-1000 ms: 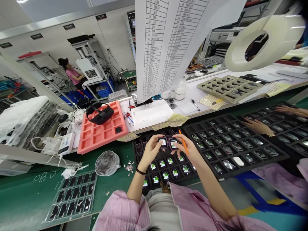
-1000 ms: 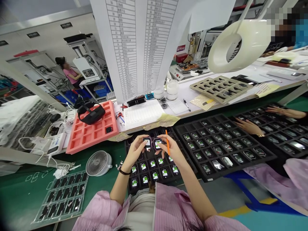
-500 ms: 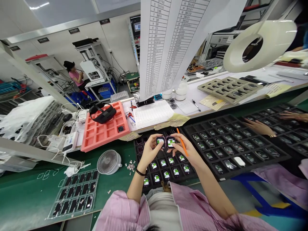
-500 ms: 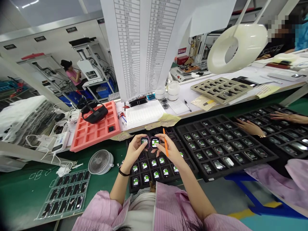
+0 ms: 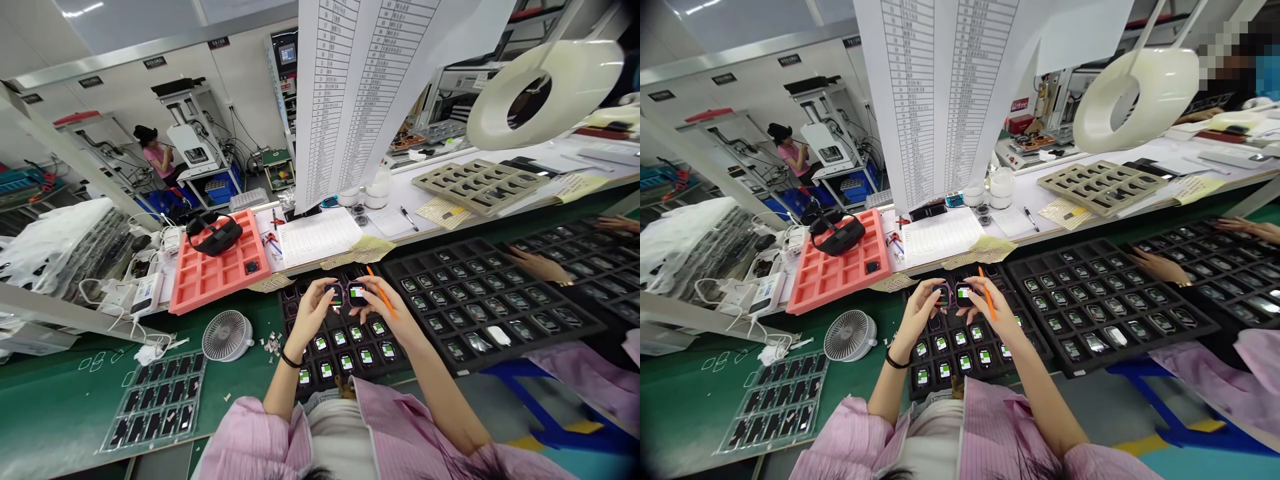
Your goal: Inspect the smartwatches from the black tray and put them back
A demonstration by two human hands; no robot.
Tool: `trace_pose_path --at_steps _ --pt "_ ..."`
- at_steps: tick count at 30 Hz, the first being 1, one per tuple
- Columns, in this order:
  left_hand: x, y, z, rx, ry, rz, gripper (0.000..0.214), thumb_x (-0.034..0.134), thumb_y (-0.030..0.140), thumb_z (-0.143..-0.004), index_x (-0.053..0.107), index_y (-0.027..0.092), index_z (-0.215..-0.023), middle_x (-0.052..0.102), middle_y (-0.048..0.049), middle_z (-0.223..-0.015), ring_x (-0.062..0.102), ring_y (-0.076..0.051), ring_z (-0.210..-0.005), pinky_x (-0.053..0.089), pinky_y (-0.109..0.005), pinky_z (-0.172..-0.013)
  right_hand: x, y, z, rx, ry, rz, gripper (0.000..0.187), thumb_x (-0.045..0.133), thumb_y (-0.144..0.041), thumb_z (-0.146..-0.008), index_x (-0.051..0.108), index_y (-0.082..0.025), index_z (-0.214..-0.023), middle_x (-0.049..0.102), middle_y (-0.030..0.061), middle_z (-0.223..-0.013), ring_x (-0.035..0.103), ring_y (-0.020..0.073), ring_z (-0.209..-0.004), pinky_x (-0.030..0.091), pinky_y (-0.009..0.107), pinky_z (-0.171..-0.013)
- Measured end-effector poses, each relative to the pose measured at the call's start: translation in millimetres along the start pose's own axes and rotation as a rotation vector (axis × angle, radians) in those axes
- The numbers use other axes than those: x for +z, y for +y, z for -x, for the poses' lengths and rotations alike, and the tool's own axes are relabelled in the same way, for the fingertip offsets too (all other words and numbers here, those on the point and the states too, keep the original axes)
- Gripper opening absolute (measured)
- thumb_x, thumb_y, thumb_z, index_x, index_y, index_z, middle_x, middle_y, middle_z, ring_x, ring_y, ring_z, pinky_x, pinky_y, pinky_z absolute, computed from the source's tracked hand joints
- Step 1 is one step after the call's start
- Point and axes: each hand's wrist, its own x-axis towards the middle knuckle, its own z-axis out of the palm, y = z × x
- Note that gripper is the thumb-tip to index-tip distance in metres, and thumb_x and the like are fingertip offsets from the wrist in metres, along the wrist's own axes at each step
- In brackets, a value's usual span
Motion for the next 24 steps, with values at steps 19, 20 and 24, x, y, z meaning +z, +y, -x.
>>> trace_pose_path --at_steps 19,20,24 --pt "-1.3 3.7 2.6 0.005 -0.003 -0.041 0.041 0.051 0.050 -0.090 0.055 0.020 -0.118 0.062 -0.0058 -0.098 0.051 -0.006 -0.055 0.037 -0.020 -0.046 1.9 -5.7 1.6 0.002 0.014 0.021 0.029 0.064 -0.042 -0.083 0.057 -0.025 -0.105 0.064 0.0028 -0.096 0.066 0.0142 -0.058 0.055 0.027 -0.045" --pt "-1.8 4.2 2.8 0.010 -0.007 -0.042 0.041 0.051 0.050 -0.090 0.055 0.020 -0.118 0.062 -0.0057 -0.098 0.051 -0.006 -0.055 0.038 -0.020 -0.046 1.9 -5.5 1.9 -0.001 0.018 0.019 0.028 0.064 -0.042 -0.083 0.057 -0.025 -0.105 0.064 0.0024 -0.094 0.065 0.0142 -0.057 0.055 0.027 -0.044" --pt "-3.6 6.4 4.3 0.009 -0.029 -0.017 0.042 0.052 0.048 -0.090 0.054 0.021 -0.121 0.062 -0.0070 -0.103 0.052 -0.007 -0.057 0.040 -0.020 -0.047 1.7 -6.7 3.5 -0.009 0.002 -0.002 0.026 0.058 -0.043 -0.088 0.057 -0.025 -0.107 0.064 0.0034 -0.092 0.067 0.0159 -0.061 0.056 0.028 -0.047"
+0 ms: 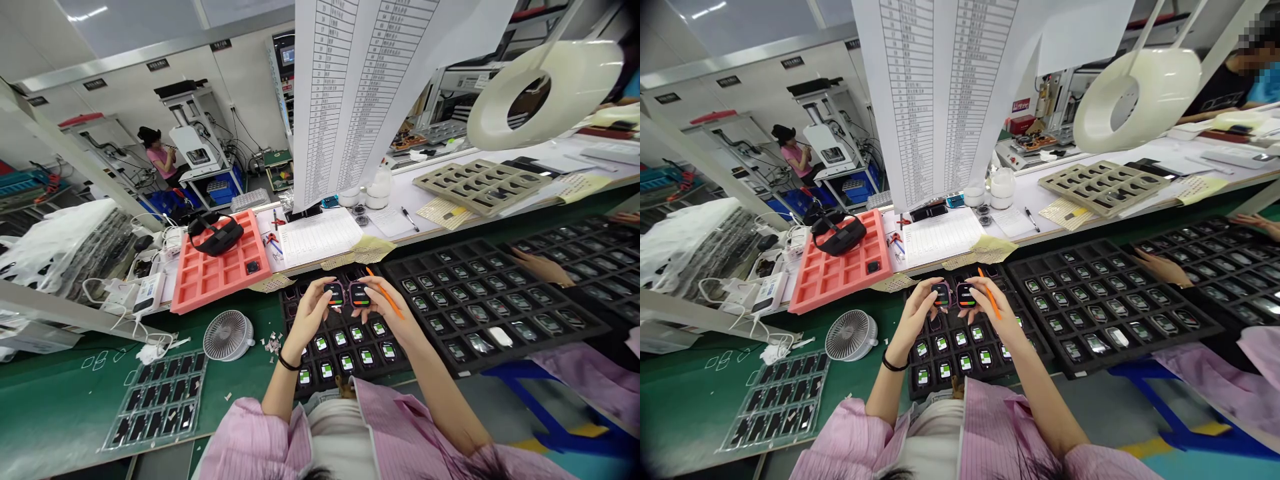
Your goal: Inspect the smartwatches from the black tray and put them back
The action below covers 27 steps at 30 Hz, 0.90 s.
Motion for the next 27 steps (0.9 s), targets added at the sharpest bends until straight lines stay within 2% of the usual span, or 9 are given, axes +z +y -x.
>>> trace_pose_path --at_steps 4,7,11,14,16,21,24,27 --pt "-1.3 2 3 0.027 -0.057 0.023 0.048 0.064 0.039 -0.085 0.048 0.022 -0.127 0.059 -0.0080 -0.114 0.059 -0.012 -0.080 0.052 -0.024 -0.068 -1 -3 0 0.017 -0.032 -0.013 0.031 0.064 -0.039 -0.084 0.056 -0.025 -0.110 0.062 0.0067 -0.107 0.069 0.0173 -0.066 0.055 0.028 -0.047" --pt "-2.1 2 5 0.040 -0.074 -0.004 0.051 0.065 0.035 -0.084 0.045 0.023 -0.130 0.056 -0.0091 -0.119 0.060 -0.017 -0.094 0.053 -0.030 -0.080 -4 -7 0 0.026 -0.066 -0.020 0.043 0.074 -0.032 -0.075 0.054 -0.026 -0.113 0.062 0.0063 -0.108 0.069 0.0194 -0.071 0.056 0.028 -0.048" --pt "-2.0 3 5 0.029 -0.056 -0.007 0.047 0.061 0.040 -0.086 0.047 0.022 -0.128 0.055 -0.0089 -0.118 0.059 -0.013 -0.081 0.053 -0.027 -0.072 -9 -15 3 0.020 -0.099 -0.059 0.047 0.076 -0.026 -0.073 0.055 -0.027 -0.115 0.063 0.0061 -0.103 0.068 0.0193 -0.072 0.056 0.029 -0.049" --pt "-0.7 5 3 0.013 -0.017 -0.008 0.043 0.057 0.044 -0.088 0.052 0.021 -0.124 0.058 -0.0054 -0.101 0.048 -0.006 -0.060 0.045 -0.020 -0.054 -11 -19 5 -0.004 -0.088 -0.099 0.044 0.075 -0.027 -0.074 0.057 -0.027 -0.114 0.064 0.0065 -0.101 0.066 0.0168 -0.065 0.054 0.028 -0.047" --pt "0.3 5 3 0.011 0.011 -0.007 0.042 0.055 0.047 -0.089 0.055 0.020 -0.121 0.057 -0.0036 -0.093 0.041 -0.005 -0.054 0.039 -0.018 -0.047 -11 -20 6 -0.013 -0.088 -0.108 0.044 0.075 -0.026 -0.074 0.056 -0.027 -0.114 0.064 0.0056 -0.097 0.066 0.0169 -0.064 0.054 0.028 -0.047" --pt "0.7 4 2 0.011 0.026 -0.014 0.039 0.053 0.047 -0.090 0.056 0.020 -0.118 0.059 -0.0047 -0.097 0.040 -0.004 -0.053 0.037 -0.018 -0.047 -8 -16 6 -0.020 -0.083 -0.067 0.045 0.074 -0.026 -0.076 0.054 -0.026 -0.116 0.061 0.0058 -0.099 0.068 0.0190 -0.069 0.057 0.031 -0.051" --pt "-1.3 5 2 0.007 0.017 0.021 0.039 0.051 0.046 -0.091 0.055 0.020 -0.119 0.060 -0.0073 -0.104 0.048 -0.005 -0.055 0.037 -0.019 -0.048 -8 -10 3 -0.029 -0.070 -0.025 0.046 0.075 -0.028 -0.075 0.053 -0.027 -0.115 0.060 0.0060 -0.104 0.069 0.0194 -0.072 0.059 0.032 -0.054" --pt "-5.9 7 4 -0.007 -0.067 0.154 0.049 0.066 0.040 -0.082 0.051 0.022 -0.125 0.061 -0.0097 -0.108 0.058 -0.010 -0.069 0.040 -0.020 -0.053 -10 -2 -1 -0.034 -0.066 0.010 0.048 0.077 -0.030 -0.073 0.052 -0.028 -0.114 0.059 0.0062 -0.109 0.070 0.0203 -0.073 0.061 0.034 -0.056"
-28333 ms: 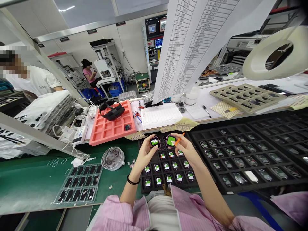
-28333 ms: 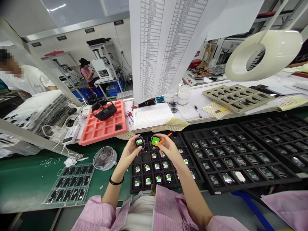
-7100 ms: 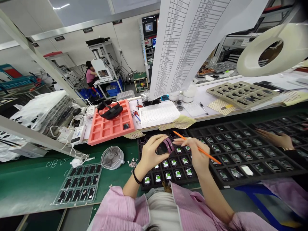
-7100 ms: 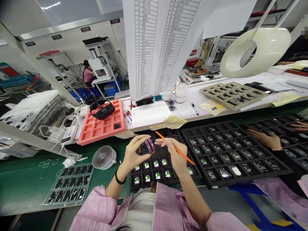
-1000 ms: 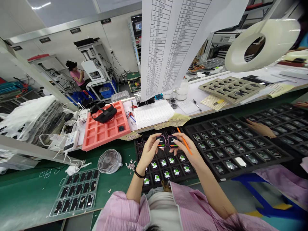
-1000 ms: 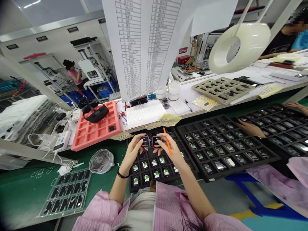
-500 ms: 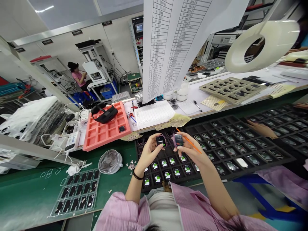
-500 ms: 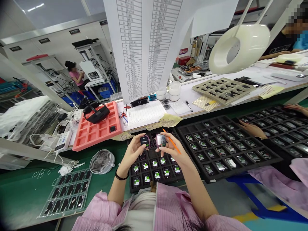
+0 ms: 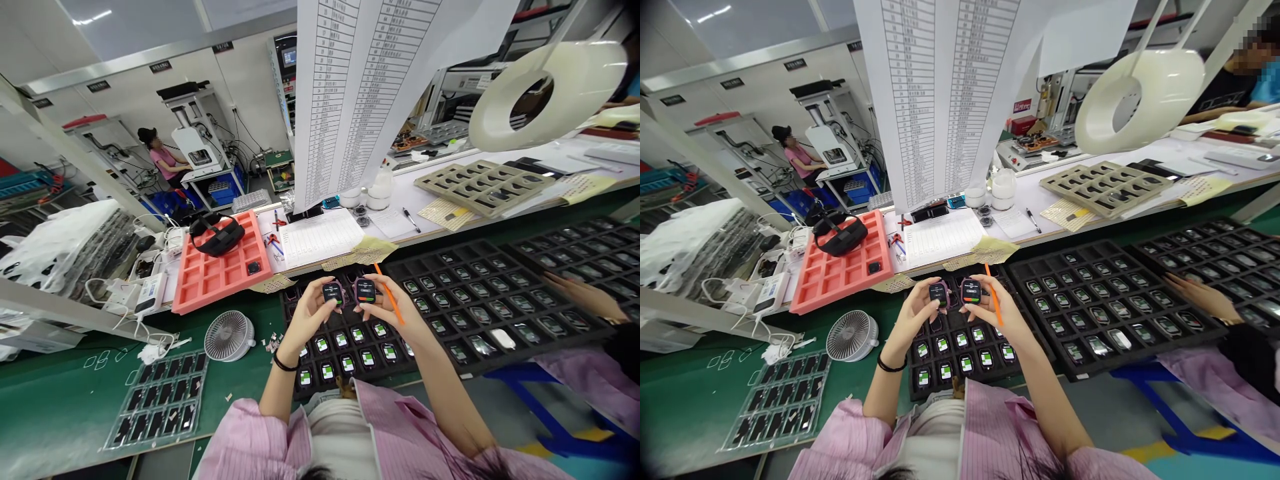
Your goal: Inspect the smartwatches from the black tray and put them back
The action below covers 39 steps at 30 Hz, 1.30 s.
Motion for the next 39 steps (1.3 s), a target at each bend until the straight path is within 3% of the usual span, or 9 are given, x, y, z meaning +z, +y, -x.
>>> trace_pose_path --at_steps 3,7,9,13,16,29,39 --pt "-7.2 1 4 0.032 -0.083 0.214 0.069 0.081 0.035 -0.067 0.050 0.023 -0.128 0.062 -0.0099 -0.108 0.057 -0.010 -0.066 0.041 -0.020 -0.052 -1 6 -2 0.001 0.013 0.015 0.048 0.076 -0.032 -0.074 0.052 -0.029 -0.114 0.058 0.0070 -0.116 0.071 0.0211 -0.075 0.061 0.035 -0.059" --pt "-15.2 1 7 0.113 -0.069 0.366 0.073 0.083 0.042 -0.061 0.053 0.024 -0.125 0.064 -0.0064 -0.096 0.050 -0.005 -0.051 0.036 -0.019 -0.043 2 9 -2 0.014 0.041 0.041 0.041 0.070 -0.038 -0.080 0.053 -0.028 -0.116 0.055 0.0094 -0.127 0.071 0.0210 -0.075 0.061 0.036 -0.062" --pt "-14.8 3 7 0.086 -0.050 0.292 0.070 0.082 0.038 -0.064 0.053 0.024 -0.126 0.065 -0.0073 -0.100 0.056 -0.008 -0.058 0.043 -0.021 -0.050 3 8 -2 0.021 0.045 0.044 0.040 0.068 -0.039 -0.081 0.053 -0.028 -0.116 0.056 0.0093 -0.127 0.071 0.0210 -0.075 0.061 0.037 -0.063" --pt "-6.9 9 5 0.019 0.025 0.065 0.062 0.077 0.028 -0.073 0.050 0.024 -0.128 0.061 -0.0088 -0.118 0.062 -0.019 -0.097 0.052 -0.029 -0.081 4 6 -2 0.033 0.034 0.041 0.038 0.067 -0.039 -0.082 0.054 -0.029 -0.117 0.054 0.0091 -0.130 0.071 0.0202 -0.074 0.061 0.037 -0.065" --pt "-2.3 8 3 0.033 0.073 -0.017 0.056 0.072 0.030 -0.078 0.049 0.025 -0.129 0.060 -0.0075 -0.118 0.061 -0.019 -0.101 0.050 -0.032 -0.088 4 6 -2 0.042 0.019 0.040 0.037 0.066 -0.038 -0.083 0.054 -0.030 -0.117 0.053 0.0087 -0.132 0.072 0.0201 -0.076 0.060 0.038 -0.067" --pt "-1.1 1 1 0.044 0.119 -0.072 0.045 0.066 0.035 -0.083 0.051 0.023 -0.124 0.062 -0.0054 -0.104 0.062 -0.014 -0.080 0.052 -0.028 -0.073 7 5 -3 0.057 0.023 0.049 0.036 0.065 -0.040 -0.083 0.056 -0.030 -0.116 0.055 0.0082 -0.129 0.070 0.0186 -0.073 0.060 0.037 -0.064" --pt "-2.4 -1 -1 0.038 0.135 -0.097 0.042 0.058 0.043 -0.087 0.052 0.020 -0.122 0.059 -0.0076 -0.104 0.057 -0.010 -0.069 0.043 -0.021 -0.054 16 2 -3 0.085 0.096 0.033 0.031 0.067 -0.041 -0.081 0.058 -0.026 -0.107 0.058 0.0055 -0.121 0.066 0.0123 -0.061 0.058 0.030 -0.057"
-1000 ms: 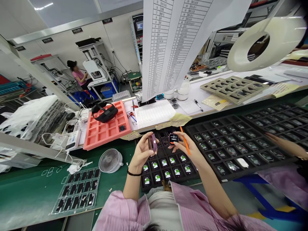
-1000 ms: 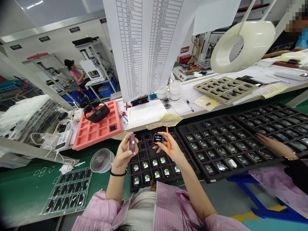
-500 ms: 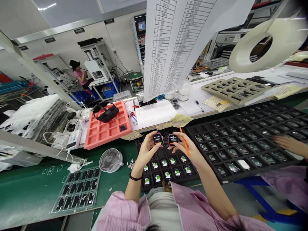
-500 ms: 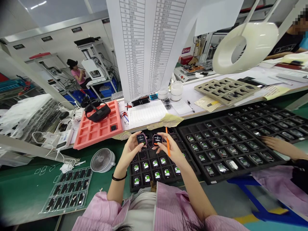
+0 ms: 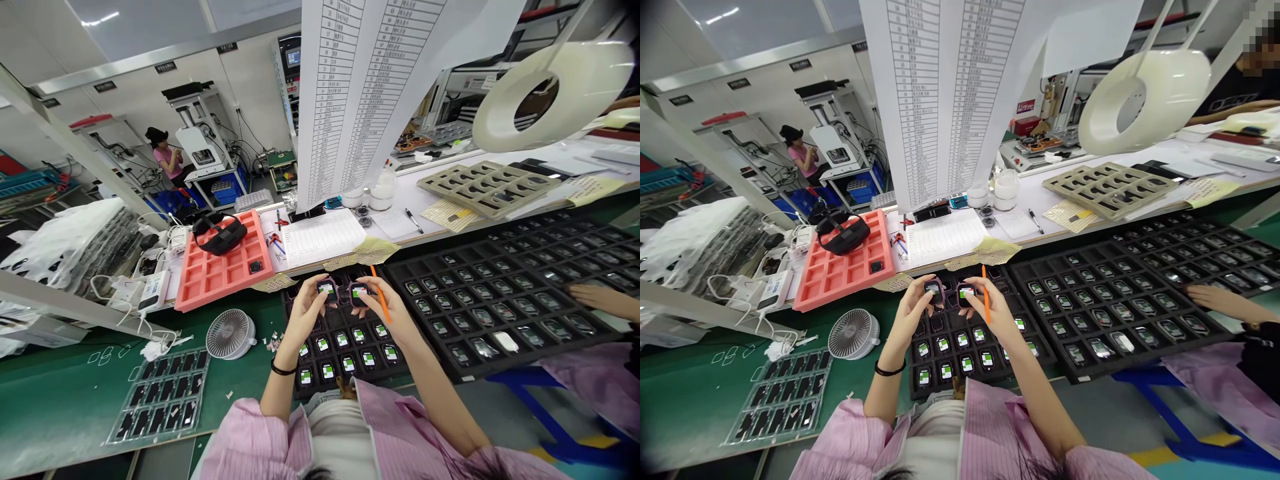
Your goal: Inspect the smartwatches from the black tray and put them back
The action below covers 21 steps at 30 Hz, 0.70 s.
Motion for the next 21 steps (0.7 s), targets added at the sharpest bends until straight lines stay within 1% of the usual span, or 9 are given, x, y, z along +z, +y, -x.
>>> trace_pose_path --at_steps 4,8,10,12,15,17,21 --pt "0.4 -1.4 0.2 -0.017 0.013 -0.004 0.042 0.060 0.043 -0.086 0.053 0.020 -0.120 0.060 -0.0073 -0.103 0.059 -0.011 -0.069 0.043 -0.020 -0.053 -0.7 1.7 0.0 0.009 -0.026 -0.004 0.032 0.064 -0.043 -0.083 0.057 -0.026 -0.109 0.058 0.0064 -0.123 0.067 0.0134 -0.064 0.059 0.031 -0.057" --pt "-2.3 -7.9 -2.0 0.004 0.013 0.011 0.044 0.055 0.048 -0.088 0.053 0.020 -0.121 0.062 -0.0073 -0.098 0.060 -0.012 -0.068 0.043 -0.020 -0.051 -3.4 2.3 0.3 0.007 -0.074 -0.006 0.036 0.065 -0.041 -0.082 0.055 -0.027 -0.114 0.055 0.0083 -0.127 0.068 0.0172 -0.073 0.060 0.034 -0.058" --pt "-3.7 -8.8 -2.2 0.011 0.000 0.014 0.045 0.055 0.047 -0.088 0.053 0.019 -0.123 0.062 -0.0075 -0.098 0.060 -0.012 -0.069 0.045 -0.021 -0.052 -5.0 2.3 0.4 0.008 -0.093 -0.018 0.038 0.067 -0.039 -0.081 0.055 -0.028 -0.116 0.053 0.0087 -0.128 0.068 0.0187 -0.077 0.060 0.035 -0.059" --pt "-4.2 -7.2 -1.2 0.004 -0.026 0.018 0.047 0.056 0.045 -0.088 0.051 0.020 -0.127 0.061 -0.0091 -0.102 0.060 -0.013 -0.073 0.046 -0.021 -0.054 -6.1 2.2 0.6 0.012 -0.102 -0.034 0.039 0.067 -0.038 -0.081 0.055 -0.029 -0.118 0.053 0.0083 -0.127 0.068 0.0190 -0.078 0.060 0.035 -0.060" --pt "-3.1 -2.9 1.3 -0.004 -0.060 0.025 0.051 0.060 0.040 -0.086 0.047 0.021 -0.132 0.058 -0.0124 -0.117 0.060 -0.015 -0.080 0.047 -0.022 -0.056 -6.6 1.5 0.4 0.024 -0.101 -0.035 0.041 0.067 -0.037 -0.081 0.055 -0.030 -0.119 0.053 0.0082 -0.128 0.068 0.0189 -0.078 0.060 0.035 -0.062" --pt "-2.1 -0.9 2.6 -0.007 -0.062 0.022 0.052 0.063 0.037 -0.085 0.046 0.022 -0.132 0.056 -0.0127 -0.122 0.059 -0.015 -0.081 0.047 -0.022 -0.057 -6.3 0.7 -0.1 0.031 -0.091 -0.021 0.041 0.067 -0.039 -0.081 0.055 -0.029 -0.120 0.054 0.0083 -0.128 0.068 0.0191 -0.078 0.061 0.037 -0.063" --pt "-1.5 0.3 2.8 -0.025 -0.039 -0.002 0.046 0.060 0.039 -0.087 0.052 0.020 -0.127 0.061 -0.0103 -0.112 0.059 -0.012 -0.072 0.048 -0.023 -0.057 -4.1 -1.7 -1.1 0.054 -0.046 -0.002 0.038 0.066 -0.044 -0.081 0.059 -0.027 -0.114 0.060 0.0071 -0.116 0.068 0.0184 -0.069 0.061 0.038 -0.061"
